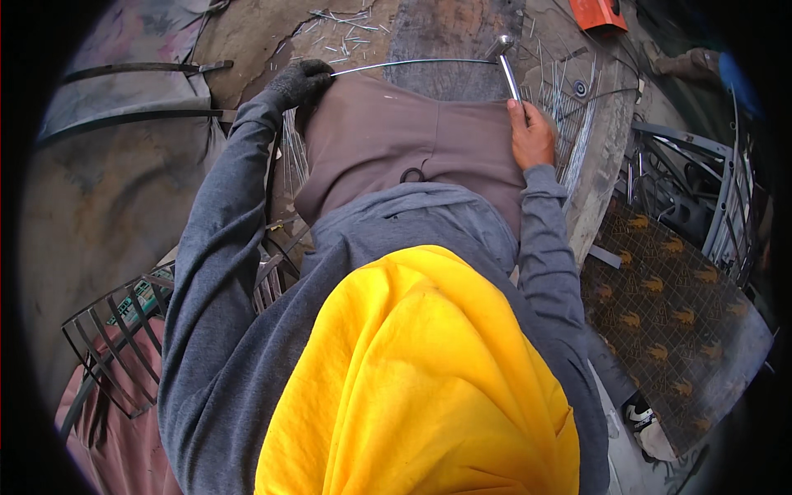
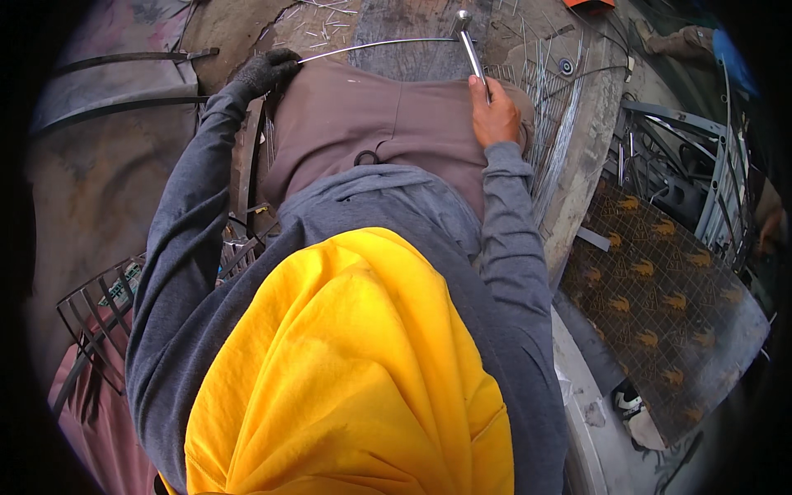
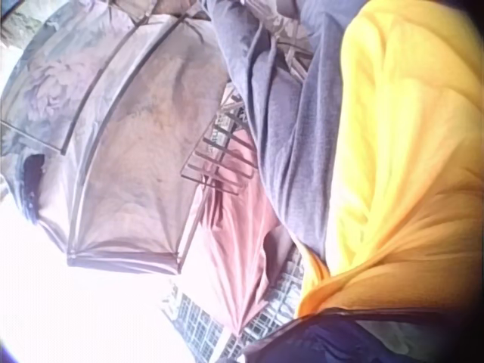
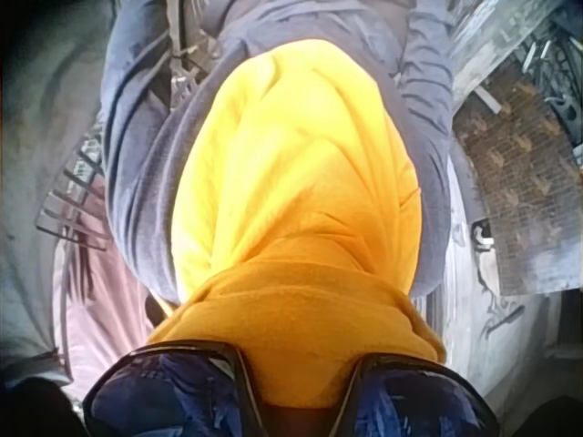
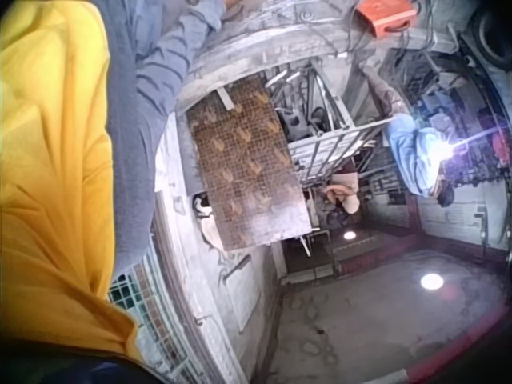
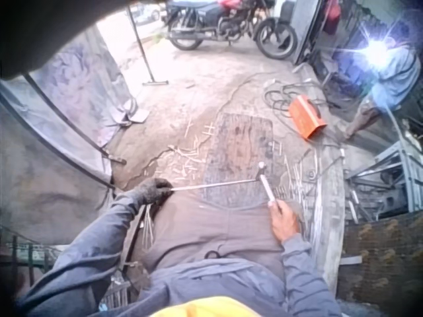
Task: The person bends metal rods by hand using a metal bending tool, handles a pair of glasses, and shapes more metal rods using the bending tool.
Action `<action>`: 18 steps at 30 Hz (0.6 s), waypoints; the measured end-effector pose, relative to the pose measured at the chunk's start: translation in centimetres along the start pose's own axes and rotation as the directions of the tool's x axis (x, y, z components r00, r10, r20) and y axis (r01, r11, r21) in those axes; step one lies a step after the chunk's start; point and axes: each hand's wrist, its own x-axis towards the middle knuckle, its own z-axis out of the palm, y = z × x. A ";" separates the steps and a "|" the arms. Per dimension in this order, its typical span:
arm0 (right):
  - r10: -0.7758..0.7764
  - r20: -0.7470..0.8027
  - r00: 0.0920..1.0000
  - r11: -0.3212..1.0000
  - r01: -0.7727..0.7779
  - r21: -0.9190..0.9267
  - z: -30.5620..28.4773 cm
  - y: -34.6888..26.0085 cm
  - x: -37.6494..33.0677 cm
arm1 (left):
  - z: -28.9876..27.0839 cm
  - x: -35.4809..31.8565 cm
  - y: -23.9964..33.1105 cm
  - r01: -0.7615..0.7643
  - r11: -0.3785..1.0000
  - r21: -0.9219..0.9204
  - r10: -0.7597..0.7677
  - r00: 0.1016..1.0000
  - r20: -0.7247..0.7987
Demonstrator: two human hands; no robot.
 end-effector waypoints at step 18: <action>-0.102 -0.073 0.992 0.991 0.108 0.075 -2.4 -3.7 1.0 | 1.3 0.3 -0.9 0.011 0.997 -0.075 -0.014 0.999 -0.034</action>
